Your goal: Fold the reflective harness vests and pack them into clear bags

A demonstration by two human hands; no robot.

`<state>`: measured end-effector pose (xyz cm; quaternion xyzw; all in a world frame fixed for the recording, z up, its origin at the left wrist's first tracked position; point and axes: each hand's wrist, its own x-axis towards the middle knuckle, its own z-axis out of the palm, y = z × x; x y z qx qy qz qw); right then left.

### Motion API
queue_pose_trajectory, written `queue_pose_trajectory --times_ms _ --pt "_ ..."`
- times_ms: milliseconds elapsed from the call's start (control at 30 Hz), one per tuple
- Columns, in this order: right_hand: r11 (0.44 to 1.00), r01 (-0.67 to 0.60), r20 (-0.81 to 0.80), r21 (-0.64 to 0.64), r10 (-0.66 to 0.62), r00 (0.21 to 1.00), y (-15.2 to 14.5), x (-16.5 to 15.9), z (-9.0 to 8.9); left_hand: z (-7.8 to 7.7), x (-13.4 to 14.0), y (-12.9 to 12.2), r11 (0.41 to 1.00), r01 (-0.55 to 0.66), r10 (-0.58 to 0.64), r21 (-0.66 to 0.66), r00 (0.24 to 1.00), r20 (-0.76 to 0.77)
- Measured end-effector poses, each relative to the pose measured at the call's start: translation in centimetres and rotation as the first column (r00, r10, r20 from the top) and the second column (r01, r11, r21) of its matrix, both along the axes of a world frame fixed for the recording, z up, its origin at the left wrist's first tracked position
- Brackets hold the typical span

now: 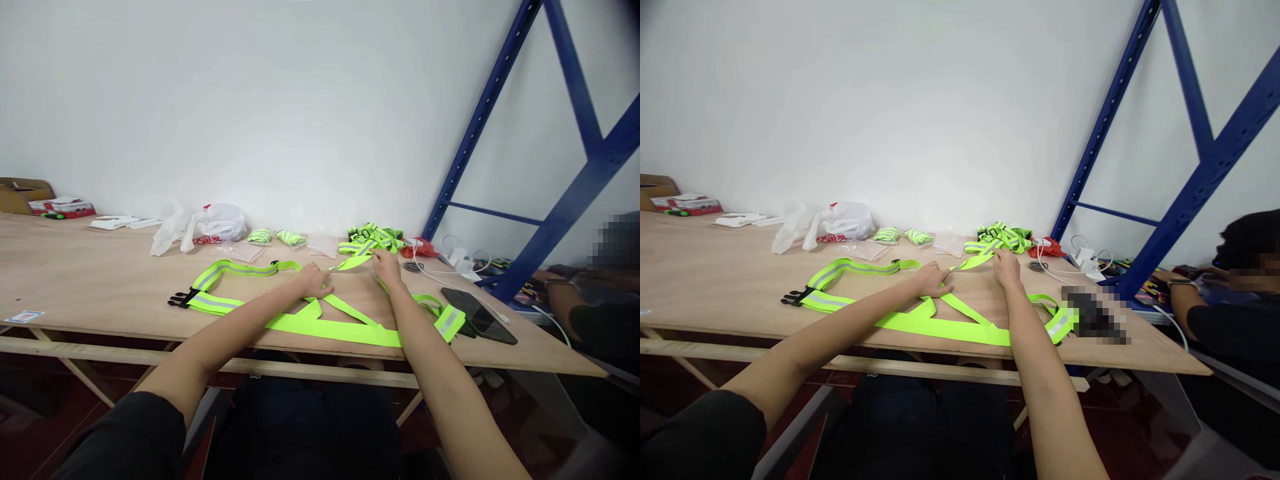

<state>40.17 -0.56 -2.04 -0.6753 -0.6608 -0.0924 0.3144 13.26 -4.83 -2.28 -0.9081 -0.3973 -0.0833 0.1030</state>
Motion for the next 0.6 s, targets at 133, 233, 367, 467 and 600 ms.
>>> queue_pose_trajectory --times_ms 133,233,367,467,600 --pt "0.998 0.052 -0.019 0.038 -0.051 0.998 -0.6 1.4 0.4 -0.1 -0.4 0.1 1.0 -0.009 0.009 0.012 1.0 0.022" --pt "0.996 0.089 -0.03 -0.005 -0.089 0.996 -1.3 2.4 0.3 -0.1 -0.7 0.3 1.0 0.003 -0.003 0.03 1.0 0.01" --pt "0.997 0.04 -0.04 -0.063 -0.043 0.998 -1.4 1.3 0.4 -0.1 -0.8 0.5 0.999 0.041 -0.042 0.019 0.999 0.004" --pt "0.99 -0.123 -0.031 -0.069 0.122 0.992 -1.1 -1.5 0.5 -0.4 -0.7 0.5 0.999 0.039 -0.039 -0.003 0.999 0.018" --pt "0.921 -0.366 -0.013 -0.133 0.367 0.93 -0.9 -4.9 0.2 -0.6 -0.4 0.3 0.999 0.04 -0.04 -0.005 0.999 0.011"
